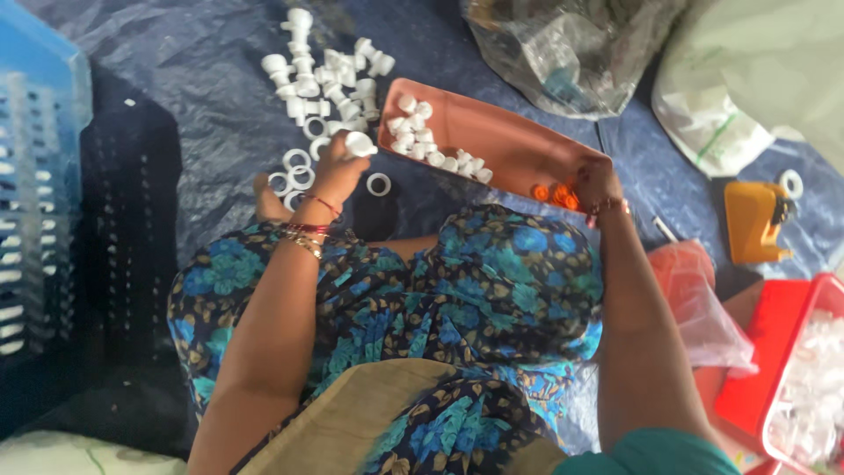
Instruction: The person sits on a blue tarp and assembles small white plastic components by inserting orange rings into them. The person picks up a white part, inserts an orange ring, and places the assembled unit into a blue crate. This process is repeated continuously.
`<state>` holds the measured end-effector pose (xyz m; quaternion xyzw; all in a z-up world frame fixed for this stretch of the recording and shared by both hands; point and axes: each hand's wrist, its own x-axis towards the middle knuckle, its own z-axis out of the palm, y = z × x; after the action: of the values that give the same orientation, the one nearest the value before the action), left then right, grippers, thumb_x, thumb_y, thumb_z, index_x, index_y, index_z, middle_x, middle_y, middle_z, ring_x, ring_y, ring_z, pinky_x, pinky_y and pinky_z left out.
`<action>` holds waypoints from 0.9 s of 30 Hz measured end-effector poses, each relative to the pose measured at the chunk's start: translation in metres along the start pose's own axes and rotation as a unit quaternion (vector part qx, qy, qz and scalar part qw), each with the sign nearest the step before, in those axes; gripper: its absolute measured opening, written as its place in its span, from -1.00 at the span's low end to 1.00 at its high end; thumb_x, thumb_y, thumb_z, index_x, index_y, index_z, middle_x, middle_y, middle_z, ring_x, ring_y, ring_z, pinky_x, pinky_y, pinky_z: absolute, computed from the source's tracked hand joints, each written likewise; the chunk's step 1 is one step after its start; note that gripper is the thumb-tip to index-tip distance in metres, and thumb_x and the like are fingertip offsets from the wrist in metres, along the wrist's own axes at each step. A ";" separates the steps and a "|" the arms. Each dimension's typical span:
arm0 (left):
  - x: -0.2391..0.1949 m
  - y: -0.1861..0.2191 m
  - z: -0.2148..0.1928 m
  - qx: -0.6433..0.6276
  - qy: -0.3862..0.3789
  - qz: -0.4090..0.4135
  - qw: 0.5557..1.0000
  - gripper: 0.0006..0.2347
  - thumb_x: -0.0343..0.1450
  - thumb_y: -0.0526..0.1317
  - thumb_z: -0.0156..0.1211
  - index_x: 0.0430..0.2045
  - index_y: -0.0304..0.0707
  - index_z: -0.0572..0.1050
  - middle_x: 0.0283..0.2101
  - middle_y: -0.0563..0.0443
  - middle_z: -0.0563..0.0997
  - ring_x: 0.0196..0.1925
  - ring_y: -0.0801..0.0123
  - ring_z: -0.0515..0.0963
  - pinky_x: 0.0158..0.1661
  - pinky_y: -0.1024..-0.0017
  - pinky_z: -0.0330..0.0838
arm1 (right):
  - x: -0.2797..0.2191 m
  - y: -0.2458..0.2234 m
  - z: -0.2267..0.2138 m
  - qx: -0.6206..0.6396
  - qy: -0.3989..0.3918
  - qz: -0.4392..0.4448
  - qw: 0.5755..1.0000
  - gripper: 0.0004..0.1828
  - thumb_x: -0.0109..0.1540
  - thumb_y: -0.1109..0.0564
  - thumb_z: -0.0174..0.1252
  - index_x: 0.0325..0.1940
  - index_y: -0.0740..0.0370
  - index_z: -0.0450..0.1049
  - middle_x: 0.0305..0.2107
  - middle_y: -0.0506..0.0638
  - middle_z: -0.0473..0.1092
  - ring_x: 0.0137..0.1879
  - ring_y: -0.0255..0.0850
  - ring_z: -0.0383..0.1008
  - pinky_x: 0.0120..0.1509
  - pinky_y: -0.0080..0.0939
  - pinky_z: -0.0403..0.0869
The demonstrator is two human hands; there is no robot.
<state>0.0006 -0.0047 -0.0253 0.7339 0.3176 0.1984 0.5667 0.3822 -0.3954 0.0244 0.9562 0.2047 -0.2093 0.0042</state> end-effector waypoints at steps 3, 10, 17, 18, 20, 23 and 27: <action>0.002 -0.009 0.009 -0.128 -0.026 0.035 0.991 -0.61 0.36 -0.21 0.30 0.04 -0.31 0.36 -0.08 -0.11 0.60 -0.03 0.16 0.62 -0.04 0.30 0.51 | 0.004 0.007 0.020 -0.023 0.112 -0.177 0.978 -0.73 0.10 0.19 0.18 -0.15 0.27 0.63 -0.23 0.22 0.57 -0.15 0.10 0.59 -0.04 0.04 0.55; -0.004 0.032 0.007 -0.104 -0.076 0.108 0.986 -0.52 0.37 -0.16 0.41 0.08 -0.28 0.28 0.00 -0.10 0.51 0.06 0.25 0.53 0.08 0.30 0.42 | -0.032 -0.091 -0.053 0.143 0.108 -0.135 0.974 -0.75 0.15 0.08 0.45 -0.21 0.28 0.61 -0.29 0.18 0.58 -0.19 -0.09 0.59 -0.04 -0.10 0.54; -0.018 0.067 -0.004 -0.193 -0.195 0.103 0.956 -0.49 0.36 -0.27 0.40 0.17 -0.25 0.28 0.07 0.06 0.52 0.14 0.39 0.49 0.14 0.41 0.37 | -0.153 -0.265 -0.065 0.377 0.060 -0.361 0.851 -0.86 0.20 0.30 0.34 -0.15 0.31 0.58 -0.27 0.03 0.56 -0.21 -0.28 0.60 -0.11 -0.28 0.56; -0.019 0.068 -0.005 -0.192 -0.204 0.086 0.956 -0.51 0.35 -0.30 0.42 0.14 -0.25 0.30 0.04 0.07 0.52 0.12 0.41 0.49 0.12 0.43 0.39 | -0.166 -0.285 -0.059 0.310 0.109 -0.395 0.858 -0.86 0.15 0.34 0.36 -0.21 0.29 0.63 -0.32 0.06 0.54 -0.27 -0.22 0.57 -0.20 -0.22 0.52; -0.020 0.069 -0.007 -0.243 -0.205 0.109 0.942 -0.54 0.35 -0.36 0.37 0.13 -0.25 0.32 0.06 0.08 0.52 0.14 0.42 0.49 0.14 0.43 0.40 | -0.185 -0.314 -0.047 0.284 0.184 -0.465 0.819 -0.86 0.15 0.34 0.35 -0.23 0.27 0.59 -0.29 0.06 0.54 -0.22 -0.15 0.58 -0.18 -0.20 0.54; -0.022 0.066 -0.006 -0.268 -0.219 0.111 0.932 -0.57 0.36 -0.43 0.34 0.11 -0.27 0.35 0.04 0.08 0.51 0.15 0.42 0.49 0.16 0.43 0.40 | -0.196 -0.325 -0.038 0.228 0.268 -0.519 0.779 -0.87 0.15 0.35 0.33 -0.24 0.25 0.57 -0.25 0.03 0.53 -0.15 -0.07 0.57 -0.10 -0.13 0.55; -0.020 0.067 0.002 -0.254 -0.234 0.081 0.935 -0.59 0.36 -0.43 0.33 0.08 -0.27 0.36 0.02 0.10 0.52 0.10 0.44 0.51 0.13 0.43 0.41 | -0.191 -0.313 -0.038 0.172 0.297 -0.534 0.773 -0.85 0.13 0.37 0.31 -0.26 0.22 0.57 -0.18 -0.03 0.52 -0.10 -0.07 0.56 -0.05 -0.09 0.56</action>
<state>0.0033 -0.0303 0.0395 0.6143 0.0549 0.1406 0.7745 0.1160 -0.1795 0.1600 0.6926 0.6337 0.0846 -0.3341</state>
